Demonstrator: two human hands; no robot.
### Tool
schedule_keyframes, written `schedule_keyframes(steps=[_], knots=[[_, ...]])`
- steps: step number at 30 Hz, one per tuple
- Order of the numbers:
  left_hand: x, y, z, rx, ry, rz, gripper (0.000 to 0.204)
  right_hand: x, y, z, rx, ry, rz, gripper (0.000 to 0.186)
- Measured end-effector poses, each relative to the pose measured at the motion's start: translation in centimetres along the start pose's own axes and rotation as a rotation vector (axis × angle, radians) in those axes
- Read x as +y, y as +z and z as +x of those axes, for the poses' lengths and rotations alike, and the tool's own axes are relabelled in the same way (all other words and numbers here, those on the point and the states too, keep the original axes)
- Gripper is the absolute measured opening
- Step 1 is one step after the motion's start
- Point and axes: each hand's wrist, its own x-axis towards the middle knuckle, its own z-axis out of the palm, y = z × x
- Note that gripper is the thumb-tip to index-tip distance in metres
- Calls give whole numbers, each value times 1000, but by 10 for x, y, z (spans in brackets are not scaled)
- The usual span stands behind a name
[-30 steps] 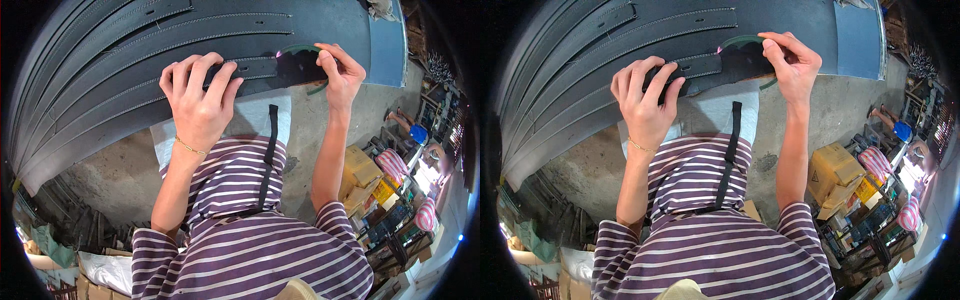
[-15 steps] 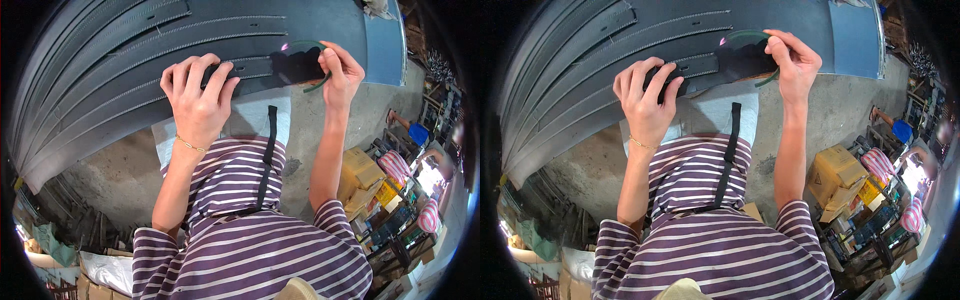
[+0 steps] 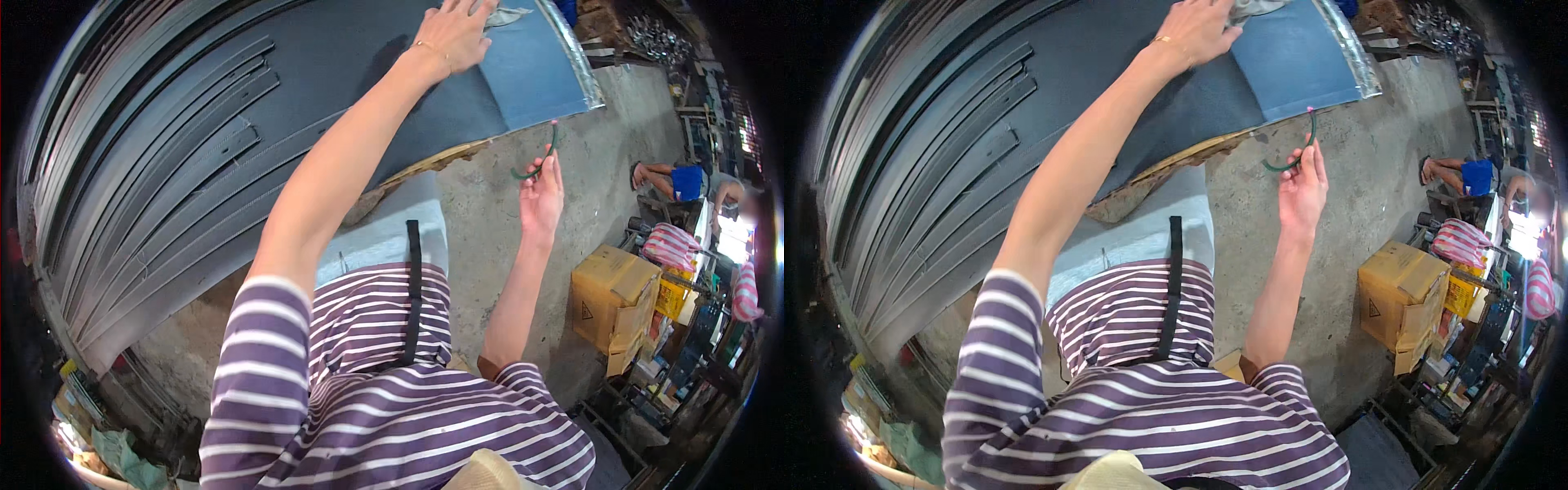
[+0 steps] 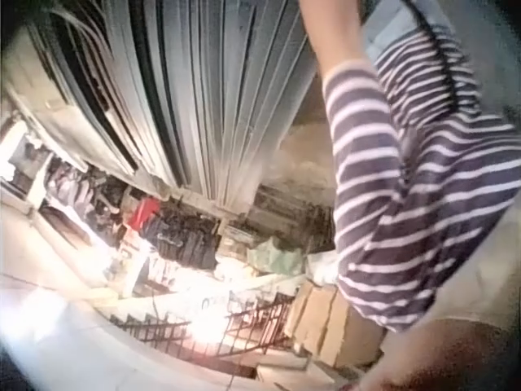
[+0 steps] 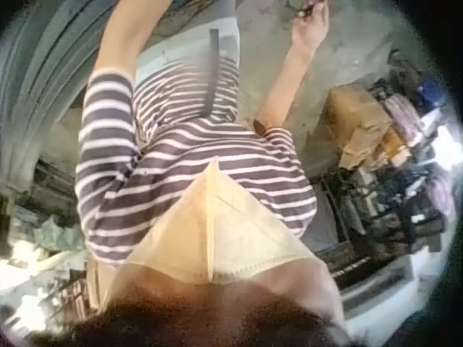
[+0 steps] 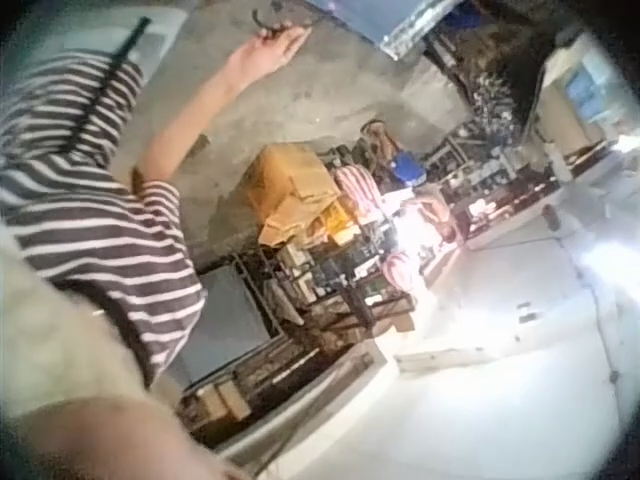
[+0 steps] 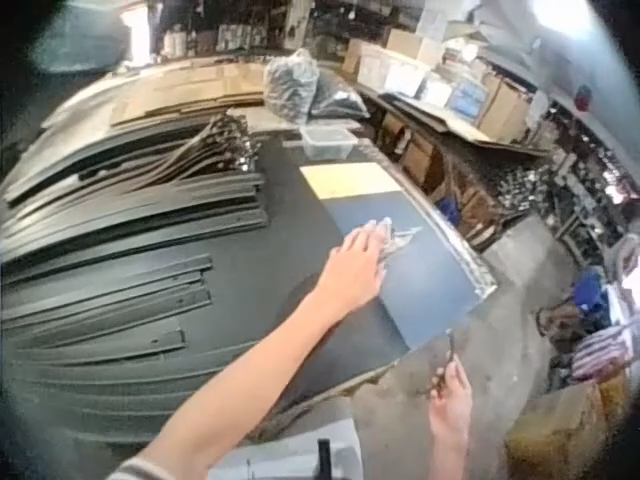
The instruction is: Searing loose threads and wiping down leather straps at a workshop table.
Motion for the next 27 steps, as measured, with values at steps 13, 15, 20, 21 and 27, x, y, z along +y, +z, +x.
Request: schedule_keyframes(steps=[13,15,20,21,27], knots=[[-22,-69,-12,15,29,-43,23,46,-36,76,-6,91,-51,22],[-18,-127,-58,14,-126,48,24,37,-35,69,-5,36,31,23],[-3,-226,-191,105,-442,313,27,10,-28,54,29,-308,40,16],[-1,-232,-216,84,-487,354,30,13,-28,55,29,-297,43,16],[3,-196,-301,-155,-700,579,48,29,-16,52,-37,-823,-958,15]])
